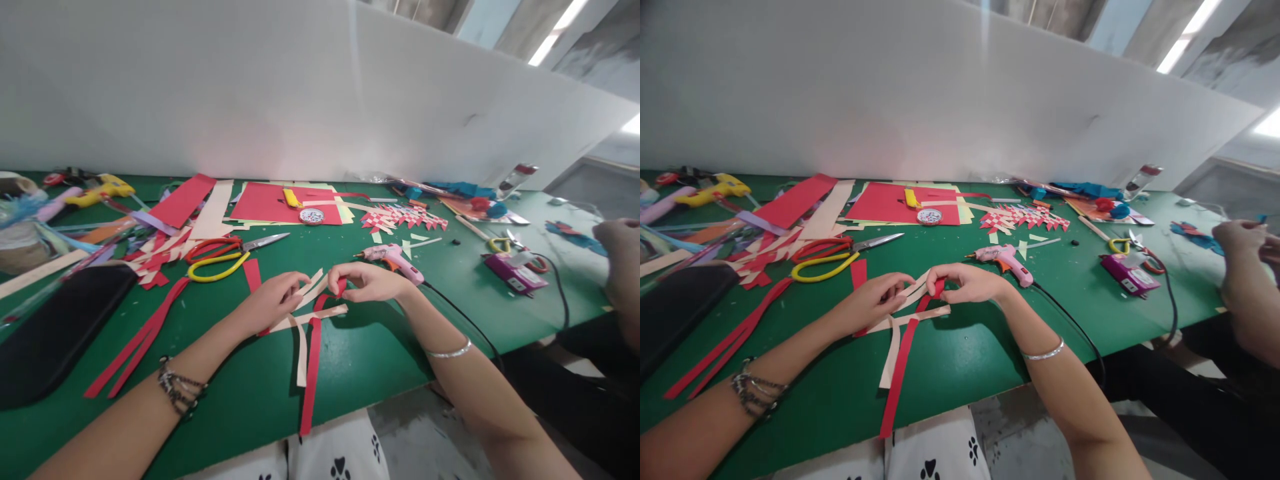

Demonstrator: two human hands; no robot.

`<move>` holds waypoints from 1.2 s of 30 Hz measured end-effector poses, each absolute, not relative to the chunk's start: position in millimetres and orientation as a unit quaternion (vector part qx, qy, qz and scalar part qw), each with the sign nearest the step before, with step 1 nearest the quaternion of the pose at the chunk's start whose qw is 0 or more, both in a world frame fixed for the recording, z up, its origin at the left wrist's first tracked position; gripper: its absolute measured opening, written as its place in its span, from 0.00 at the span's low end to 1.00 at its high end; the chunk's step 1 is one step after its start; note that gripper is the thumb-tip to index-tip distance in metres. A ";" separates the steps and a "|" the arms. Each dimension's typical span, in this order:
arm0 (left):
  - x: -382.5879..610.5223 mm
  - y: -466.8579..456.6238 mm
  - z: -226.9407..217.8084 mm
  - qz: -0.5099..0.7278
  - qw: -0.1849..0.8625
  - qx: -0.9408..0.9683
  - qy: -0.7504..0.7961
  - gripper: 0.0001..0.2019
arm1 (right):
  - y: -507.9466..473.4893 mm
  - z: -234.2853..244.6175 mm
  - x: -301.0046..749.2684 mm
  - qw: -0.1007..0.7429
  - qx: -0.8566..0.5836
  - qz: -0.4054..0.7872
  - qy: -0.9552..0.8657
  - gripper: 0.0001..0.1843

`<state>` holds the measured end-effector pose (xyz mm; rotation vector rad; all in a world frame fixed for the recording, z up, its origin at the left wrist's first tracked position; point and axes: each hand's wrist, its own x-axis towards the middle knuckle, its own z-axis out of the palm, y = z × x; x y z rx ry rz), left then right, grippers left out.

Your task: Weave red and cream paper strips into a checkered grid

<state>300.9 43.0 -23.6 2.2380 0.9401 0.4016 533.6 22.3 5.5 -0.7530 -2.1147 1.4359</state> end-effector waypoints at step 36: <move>301.7 40.9 -18.7 0.155 0.344 0.854 0.359 0.08 | 45.4 -34.8 501.4 0.388 -0.358 0.514 -0.676 0.23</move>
